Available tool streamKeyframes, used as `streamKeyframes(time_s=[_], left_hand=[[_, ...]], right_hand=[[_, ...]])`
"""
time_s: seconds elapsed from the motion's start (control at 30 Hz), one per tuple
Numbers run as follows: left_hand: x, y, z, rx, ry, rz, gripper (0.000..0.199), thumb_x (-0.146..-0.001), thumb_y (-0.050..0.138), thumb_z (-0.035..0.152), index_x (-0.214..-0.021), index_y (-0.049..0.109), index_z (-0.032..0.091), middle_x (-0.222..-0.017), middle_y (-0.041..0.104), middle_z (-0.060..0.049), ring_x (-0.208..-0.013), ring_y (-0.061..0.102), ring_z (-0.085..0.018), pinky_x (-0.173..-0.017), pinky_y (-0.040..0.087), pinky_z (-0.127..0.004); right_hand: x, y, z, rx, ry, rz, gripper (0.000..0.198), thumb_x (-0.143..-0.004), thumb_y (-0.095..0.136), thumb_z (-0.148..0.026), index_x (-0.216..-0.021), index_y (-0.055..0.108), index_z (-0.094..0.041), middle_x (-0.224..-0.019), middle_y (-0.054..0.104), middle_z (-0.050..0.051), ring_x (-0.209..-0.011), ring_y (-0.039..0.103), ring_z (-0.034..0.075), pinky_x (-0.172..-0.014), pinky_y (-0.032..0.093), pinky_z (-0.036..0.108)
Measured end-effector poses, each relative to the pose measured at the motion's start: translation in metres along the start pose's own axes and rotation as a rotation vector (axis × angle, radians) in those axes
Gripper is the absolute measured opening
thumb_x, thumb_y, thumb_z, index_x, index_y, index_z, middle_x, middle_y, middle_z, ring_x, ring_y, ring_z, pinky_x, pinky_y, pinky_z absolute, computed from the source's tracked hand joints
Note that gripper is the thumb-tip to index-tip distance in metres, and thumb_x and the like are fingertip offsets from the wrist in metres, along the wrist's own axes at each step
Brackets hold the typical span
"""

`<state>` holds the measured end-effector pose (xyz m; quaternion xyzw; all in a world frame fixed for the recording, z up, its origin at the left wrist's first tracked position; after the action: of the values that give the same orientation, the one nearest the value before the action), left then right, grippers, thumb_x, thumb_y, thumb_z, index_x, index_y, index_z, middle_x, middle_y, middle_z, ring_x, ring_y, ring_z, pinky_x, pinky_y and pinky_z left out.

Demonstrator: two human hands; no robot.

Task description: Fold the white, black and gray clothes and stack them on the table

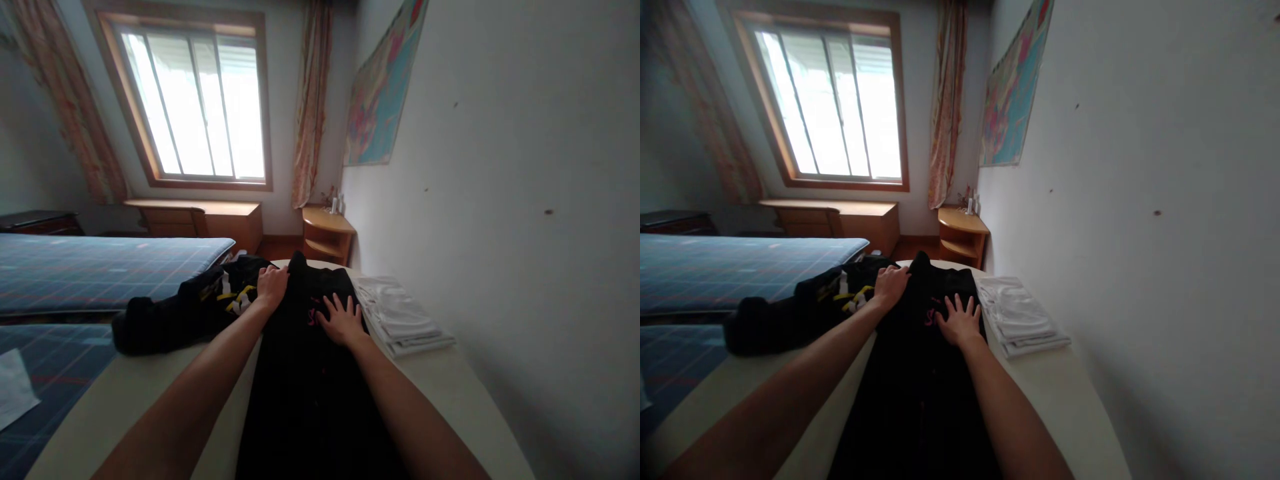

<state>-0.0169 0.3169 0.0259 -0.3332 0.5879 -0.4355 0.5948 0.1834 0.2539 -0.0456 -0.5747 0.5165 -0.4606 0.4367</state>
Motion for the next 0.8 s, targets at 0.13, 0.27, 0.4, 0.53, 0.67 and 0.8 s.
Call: streamKeyframes(time_s=[0.13, 0.27, 0.4, 0.53, 0.67, 0.8], left_hand=[[-0.009, 0.01, -0.006, -0.007, -0.07, -0.025, 0.028, -0.097, 0.045, 0.029, -0.106, 0.069, 0.018, -0.097, 0.073, -0.015, -0.103, 0.064, -0.032, -0.091, 0.04, -0.043], [-0.001, 0.017, -0.004, 0.017, -0.039, -0.045, 0.039, -0.097, 0.045, 0.036, -0.125, 0.06, 0.014, -0.102, 0.073, -0.016, -0.104, 0.065, -0.031, -0.097, 0.04, -0.044], [0.022, 0.011, -0.001, 0.045, 0.07, -0.027, 0.05, -0.092, 0.054, 0.033, -0.14, 0.05, 0.018, -0.136, 0.059, -0.015, -0.129, 0.051, -0.03, -0.112, 0.03, -0.044], [0.06, 0.0, -0.001, 0.106, 0.169, -0.003, 0.041, -0.09, 0.056, 0.03, -0.128, 0.062, 0.019, -0.15, 0.045, -0.014, -0.139, 0.039, -0.032, -0.117, 0.027, -0.047], [0.11, -0.007, 0.0, 0.211, 0.228, -0.051, 0.035, -0.088, 0.058, 0.027, -0.122, 0.066, 0.018, -0.146, 0.05, -0.013, -0.14, 0.038, -0.032, -0.117, 0.03, -0.047], [0.16, -0.014, 0.005, 0.318, 0.302, -0.254, 0.042, -0.088, 0.059, 0.029, -0.128, 0.063, 0.016, -0.147, 0.049, -0.015, -0.139, 0.041, -0.032, -0.116, 0.033, -0.046]], right_hand=[[-0.019, -0.002, 0.0, 0.009, -0.001, 0.001, 0.073, -0.093, 0.024, -0.07, -0.157, 0.018, -0.036, -0.166, 0.008, 0.0, -0.15, -0.001, 0.041, -0.116, 0.002, 0.06], [-0.025, -0.003, 0.002, 0.004, -0.017, 0.042, 0.071, -0.093, 0.026, -0.07, -0.156, 0.023, -0.036, -0.166, 0.013, -0.001, -0.15, 0.003, 0.04, -0.116, 0.005, 0.059], [-0.015, -0.008, -0.002, -0.009, -0.075, 0.169, 0.063, -0.098, 0.027, -0.063, -0.151, 0.038, -0.032, -0.161, 0.029, 0.004, -0.148, 0.016, 0.036, -0.116, 0.013, 0.055], [0.01, -0.012, -0.016, -0.008, -0.237, 0.238, 0.053, -0.103, 0.026, -0.049, -0.14, 0.054, -0.025, -0.15, 0.047, 0.009, -0.14, 0.037, 0.025, -0.115, 0.024, 0.043], [0.042, -0.008, -0.025, -0.023, -0.291, 0.15, 0.051, -0.101, 0.031, -0.053, -0.143, 0.051, -0.03, -0.156, 0.04, 0.008, -0.144, 0.03, 0.03, -0.115, 0.023, 0.049], [0.078, -0.007, -0.029, -0.057, -0.321, 0.016, 0.053, -0.101, 0.032, -0.053, -0.145, 0.049, -0.029, -0.161, 0.028, 0.01, -0.149, 0.021, 0.033, -0.117, 0.018, 0.054]])
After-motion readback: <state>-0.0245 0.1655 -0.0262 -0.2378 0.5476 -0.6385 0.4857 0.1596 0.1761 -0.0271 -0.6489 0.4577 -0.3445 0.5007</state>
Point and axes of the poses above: each hand's wrist, its own x-axis away from the middle knuckle, its own y-axis out of the palm, z = x × y, the point moved 4 cm from there along -x, towards the middle knuckle
